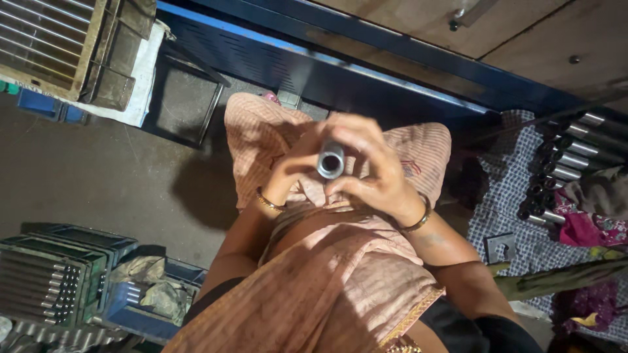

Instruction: The person sits on the floor and cleans a long metal rod using a cloth. They wipe the rod repeatedly, inspect it, and place it into a nearby container. The person then retrieves another rod and repeats the cleaning process.

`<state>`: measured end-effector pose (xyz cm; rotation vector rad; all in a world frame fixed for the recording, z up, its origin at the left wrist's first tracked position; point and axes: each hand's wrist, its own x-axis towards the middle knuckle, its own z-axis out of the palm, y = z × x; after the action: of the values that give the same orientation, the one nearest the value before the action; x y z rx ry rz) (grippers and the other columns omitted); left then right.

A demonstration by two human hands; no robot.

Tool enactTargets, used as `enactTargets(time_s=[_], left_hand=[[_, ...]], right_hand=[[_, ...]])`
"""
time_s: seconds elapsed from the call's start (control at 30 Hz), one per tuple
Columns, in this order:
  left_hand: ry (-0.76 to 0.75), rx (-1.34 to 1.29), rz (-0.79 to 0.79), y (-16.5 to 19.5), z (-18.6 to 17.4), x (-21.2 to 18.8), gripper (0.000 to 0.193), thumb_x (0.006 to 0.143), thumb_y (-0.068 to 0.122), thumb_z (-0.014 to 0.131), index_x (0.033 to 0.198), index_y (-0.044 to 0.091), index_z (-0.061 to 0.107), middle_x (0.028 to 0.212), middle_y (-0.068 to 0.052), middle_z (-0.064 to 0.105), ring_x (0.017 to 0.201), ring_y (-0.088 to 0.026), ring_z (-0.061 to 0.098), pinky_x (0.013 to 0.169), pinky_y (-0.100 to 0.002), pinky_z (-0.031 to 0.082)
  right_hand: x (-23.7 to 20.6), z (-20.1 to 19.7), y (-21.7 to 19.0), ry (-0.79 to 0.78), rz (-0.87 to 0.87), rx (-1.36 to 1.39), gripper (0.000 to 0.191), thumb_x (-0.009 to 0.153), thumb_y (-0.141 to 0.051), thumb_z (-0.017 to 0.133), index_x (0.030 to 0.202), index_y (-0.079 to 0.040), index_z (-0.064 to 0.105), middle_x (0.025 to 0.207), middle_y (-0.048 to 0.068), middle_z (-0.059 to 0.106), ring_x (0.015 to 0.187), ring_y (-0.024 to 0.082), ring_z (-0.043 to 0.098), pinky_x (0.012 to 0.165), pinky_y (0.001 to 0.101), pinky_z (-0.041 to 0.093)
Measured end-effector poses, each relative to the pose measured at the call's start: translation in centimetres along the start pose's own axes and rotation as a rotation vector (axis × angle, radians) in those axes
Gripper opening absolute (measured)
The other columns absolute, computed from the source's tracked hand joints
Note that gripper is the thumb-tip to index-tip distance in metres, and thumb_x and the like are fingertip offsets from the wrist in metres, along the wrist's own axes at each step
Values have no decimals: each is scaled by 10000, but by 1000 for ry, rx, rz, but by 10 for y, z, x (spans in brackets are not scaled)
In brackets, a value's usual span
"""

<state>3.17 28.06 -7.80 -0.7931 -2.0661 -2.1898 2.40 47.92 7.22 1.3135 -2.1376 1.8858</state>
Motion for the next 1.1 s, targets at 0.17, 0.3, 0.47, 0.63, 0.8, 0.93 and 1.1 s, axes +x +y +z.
enactTargets(time_s=[0.17,0.3,0.47,0.63,0.8,0.93,1.1], left_hand=[[378,-262,12,18,6,40,258,981,172,787,997,126,534,912,-27,604,898,-171,607,1005,-421,520],[650,-643,158,42,-11,55,268,1040,271,702,978,136,479,850,19,483,843,-124,519,1027,-416,527],[753,-1369,37,42,-25,60,269,973,359,673,929,141,521,775,43,449,739,-85,496,982,-339,512],[723,-1726,-114,0,-8,61,365,972,403,687,812,111,536,762,19,504,768,-116,552,868,-296,529],[454,-2243,-308,-34,16,56,388,959,437,711,809,118,550,781,-6,572,829,-169,637,833,-314,561],[197,-2320,-307,-37,25,53,381,1001,391,693,804,102,544,784,-16,579,879,-192,671,762,-333,542],[230,-2218,-307,-31,15,60,357,1032,362,674,814,108,549,738,21,556,771,-135,622,691,-336,514]], right_hand=[[-13,-46,22,-33,292,-348,840,770,-164,890,1502,-43,498,1548,195,529,1474,322,462,1229,447,372],[-37,-72,41,23,520,-231,745,793,-43,850,1472,-46,545,1483,173,592,1421,284,531,1205,393,407],[-47,-58,40,166,593,28,785,775,-42,818,1490,-61,493,1436,135,608,1368,246,547,1165,360,423],[-23,-32,27,124,191,-104,607,825,-90,834,1388,-49,612,1461,125,608,1449,300,511,1240,458,391],[-12,-14,17,48,1,-263,519,801,-207,884,1273,-116,685,1268,92,731,1356,249,616,1230,505,366],[-13,-2,20,20,-35,-166,707,834,-282,887,1420,-81,546,1239,70,756,1373,260,607,1235,503,307],[-22,2,35,18,-80,-127,872,841,-274,891,1536,-120,388,1238,60,757,1387,252,594,1233,485,282]])
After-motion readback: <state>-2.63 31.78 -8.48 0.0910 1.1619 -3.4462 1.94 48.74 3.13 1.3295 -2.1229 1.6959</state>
